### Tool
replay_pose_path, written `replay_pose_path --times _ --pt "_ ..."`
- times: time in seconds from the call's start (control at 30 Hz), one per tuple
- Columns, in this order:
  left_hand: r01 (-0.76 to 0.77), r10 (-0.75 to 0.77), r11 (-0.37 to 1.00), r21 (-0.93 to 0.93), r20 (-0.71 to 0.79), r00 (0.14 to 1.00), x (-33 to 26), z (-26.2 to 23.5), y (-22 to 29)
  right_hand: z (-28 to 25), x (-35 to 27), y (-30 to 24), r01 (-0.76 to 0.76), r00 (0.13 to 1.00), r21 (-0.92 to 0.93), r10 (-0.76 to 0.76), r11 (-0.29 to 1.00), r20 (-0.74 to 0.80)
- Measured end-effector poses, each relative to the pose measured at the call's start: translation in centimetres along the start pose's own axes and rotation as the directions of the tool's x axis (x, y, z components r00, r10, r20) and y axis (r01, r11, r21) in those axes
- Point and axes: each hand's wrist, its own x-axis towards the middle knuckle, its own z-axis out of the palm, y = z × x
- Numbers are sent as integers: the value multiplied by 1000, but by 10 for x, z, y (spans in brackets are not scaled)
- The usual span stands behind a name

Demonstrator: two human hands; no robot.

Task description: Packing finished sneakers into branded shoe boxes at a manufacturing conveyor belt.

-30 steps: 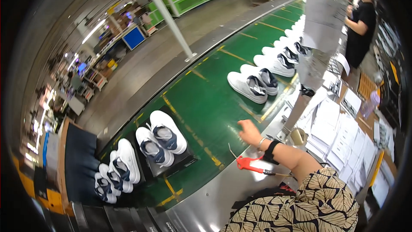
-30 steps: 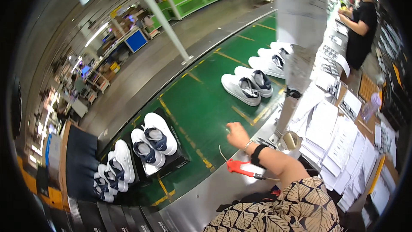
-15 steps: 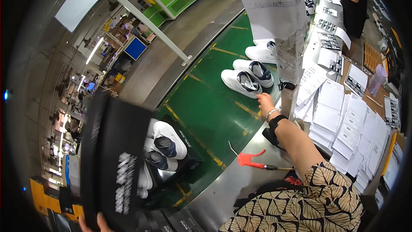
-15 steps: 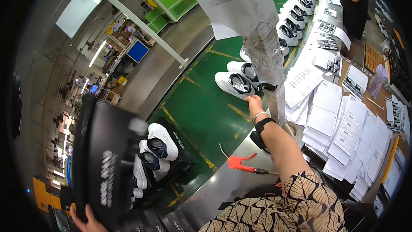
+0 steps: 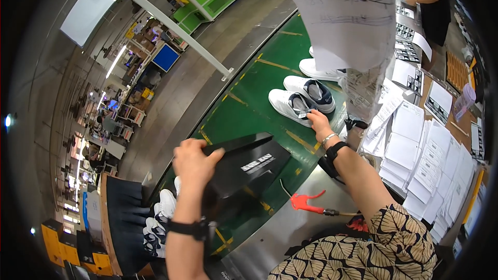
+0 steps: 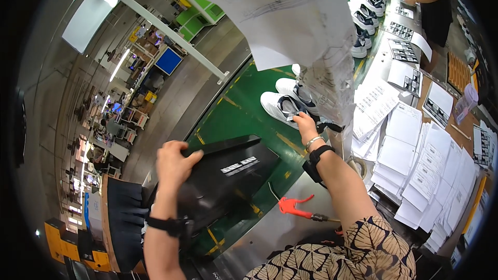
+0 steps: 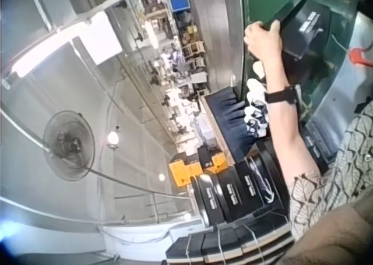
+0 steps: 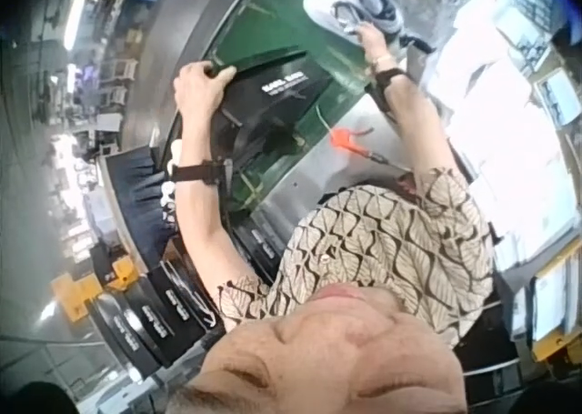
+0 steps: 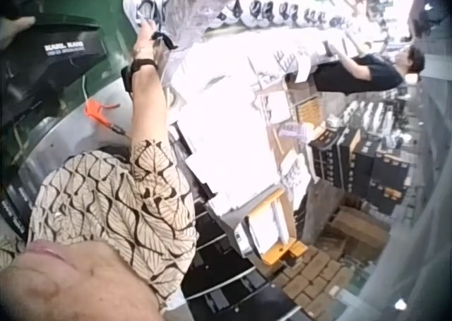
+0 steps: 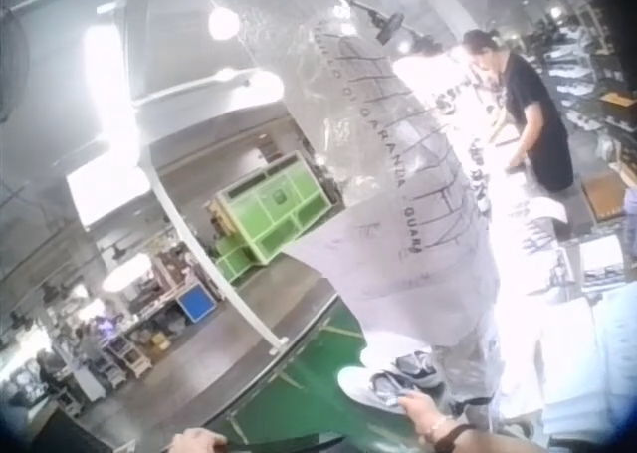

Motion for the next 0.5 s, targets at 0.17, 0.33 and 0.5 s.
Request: replay_pose_path --times 0.17,0.33,0.5 --pt "42 -124 585 -810 -38 992 23 68 18 21 -33 -31 584 804 -291 -590 757 77" --pt "-37 98 743 -668 53 994 5 65 27 52 -148 -113 675 666 38 -631 737 399" --pt "74 23 775 -627 145 989 -17 52 18 70 -203 -118 471 581 97 -391 877 714"
